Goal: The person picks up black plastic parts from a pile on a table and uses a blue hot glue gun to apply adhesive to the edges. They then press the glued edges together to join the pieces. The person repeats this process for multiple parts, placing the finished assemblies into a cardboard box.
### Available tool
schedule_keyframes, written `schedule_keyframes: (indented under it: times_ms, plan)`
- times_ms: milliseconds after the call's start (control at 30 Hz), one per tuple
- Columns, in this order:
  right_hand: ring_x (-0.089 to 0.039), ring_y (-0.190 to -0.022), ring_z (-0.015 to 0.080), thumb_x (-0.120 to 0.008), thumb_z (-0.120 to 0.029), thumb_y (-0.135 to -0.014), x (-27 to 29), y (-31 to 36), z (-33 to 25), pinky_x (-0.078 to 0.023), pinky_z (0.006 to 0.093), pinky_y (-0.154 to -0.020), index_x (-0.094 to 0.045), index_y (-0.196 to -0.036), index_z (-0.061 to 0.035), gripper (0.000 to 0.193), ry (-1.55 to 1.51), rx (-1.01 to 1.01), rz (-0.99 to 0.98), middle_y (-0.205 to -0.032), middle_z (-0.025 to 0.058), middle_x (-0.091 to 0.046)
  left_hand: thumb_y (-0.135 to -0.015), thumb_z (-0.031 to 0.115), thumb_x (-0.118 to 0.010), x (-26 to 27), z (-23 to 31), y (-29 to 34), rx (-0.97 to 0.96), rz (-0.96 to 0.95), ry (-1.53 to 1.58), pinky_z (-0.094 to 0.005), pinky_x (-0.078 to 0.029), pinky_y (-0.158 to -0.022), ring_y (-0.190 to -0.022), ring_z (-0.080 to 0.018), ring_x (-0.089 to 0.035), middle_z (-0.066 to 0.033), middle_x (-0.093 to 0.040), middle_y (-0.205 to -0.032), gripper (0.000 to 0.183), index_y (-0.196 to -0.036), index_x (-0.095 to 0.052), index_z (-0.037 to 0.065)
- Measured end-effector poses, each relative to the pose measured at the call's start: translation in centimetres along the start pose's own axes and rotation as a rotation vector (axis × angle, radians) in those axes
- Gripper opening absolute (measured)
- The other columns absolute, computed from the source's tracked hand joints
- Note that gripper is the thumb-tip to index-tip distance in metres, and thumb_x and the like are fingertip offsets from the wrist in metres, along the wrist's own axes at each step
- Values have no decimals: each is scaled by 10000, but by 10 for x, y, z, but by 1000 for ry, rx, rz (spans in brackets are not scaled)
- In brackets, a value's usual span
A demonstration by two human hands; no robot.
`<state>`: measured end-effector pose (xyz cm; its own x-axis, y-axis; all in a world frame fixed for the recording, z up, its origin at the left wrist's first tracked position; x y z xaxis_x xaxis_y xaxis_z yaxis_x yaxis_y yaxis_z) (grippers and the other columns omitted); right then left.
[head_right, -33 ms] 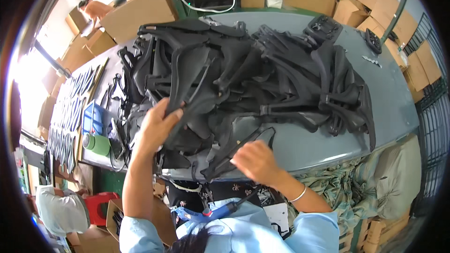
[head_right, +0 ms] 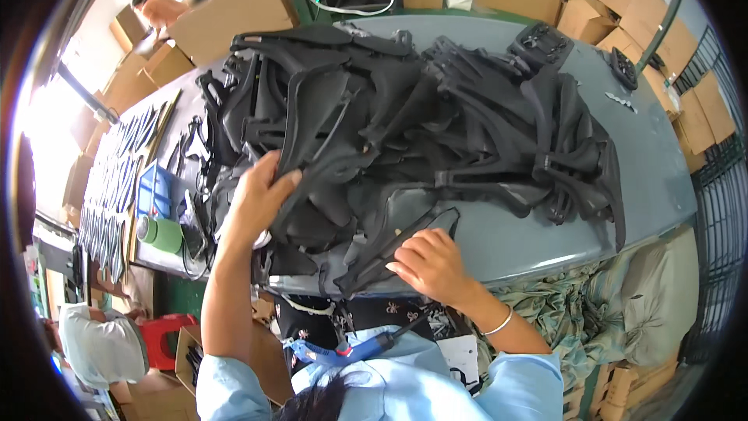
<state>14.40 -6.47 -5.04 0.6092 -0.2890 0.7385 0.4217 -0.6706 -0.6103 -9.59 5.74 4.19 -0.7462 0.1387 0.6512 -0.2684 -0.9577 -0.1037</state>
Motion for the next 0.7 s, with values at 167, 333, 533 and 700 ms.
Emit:
schedule_keyframes:
  times_ms: [167,333,533,700]
  plan:
    - [-528,-913,220,-647,-159,-738,-20,7,-26,-401,378,-774,-579,-923,-88,210,8,32,-266,-946,50,-550,-817,78,-625,-14,-20,-5,-262,426,-294,-328,-487,-766,-864,-267,-636,-155,-637,-954,256,-1057,-573,5]
    - [-526,-933,211,-544,-125,-734,-35,10,-29,-397,365,-793,-592,-950,-65,229,92,68,-264,-979,63,-570,-825,85,-624,-38,8,54,-141,131,-5,-280,-476,-625,-680,-189,-609,-113,-633,-785,103,-867,-640,-8]
    - [-576,-786,193,-644,-117,-709,-12,-10,-38,-442,312,-678,-606,-819,-40,140,46,162,131,-848,56,-591,-832,278,-661,-68,-15,90,-70,-185,-25,-319,-497,-647,-735,-225,-639,-141,-659,-848,414,-1101,-566,-22]
    - [-580,-839,199,-655,-111,-716,-3,-15,-43,-459,329,-729,-632,-847,-62,141,-100,159,-29,-896,48,-607,-839,223,-616,-46,-5,83,0,-389,56,-344,-490,-637,-660,-274,-663,-203,-646,-773,325,-1078,-591,5]
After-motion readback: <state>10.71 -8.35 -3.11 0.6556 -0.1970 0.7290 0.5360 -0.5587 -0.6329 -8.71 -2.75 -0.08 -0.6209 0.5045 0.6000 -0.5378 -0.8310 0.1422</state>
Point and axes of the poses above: each hand's wrist, its own y-axis away from the middle knuckle, its own x-axis out of the back of the hand, z = x × y, the point moved 2 cm from there along -y, towards the middle knuckle
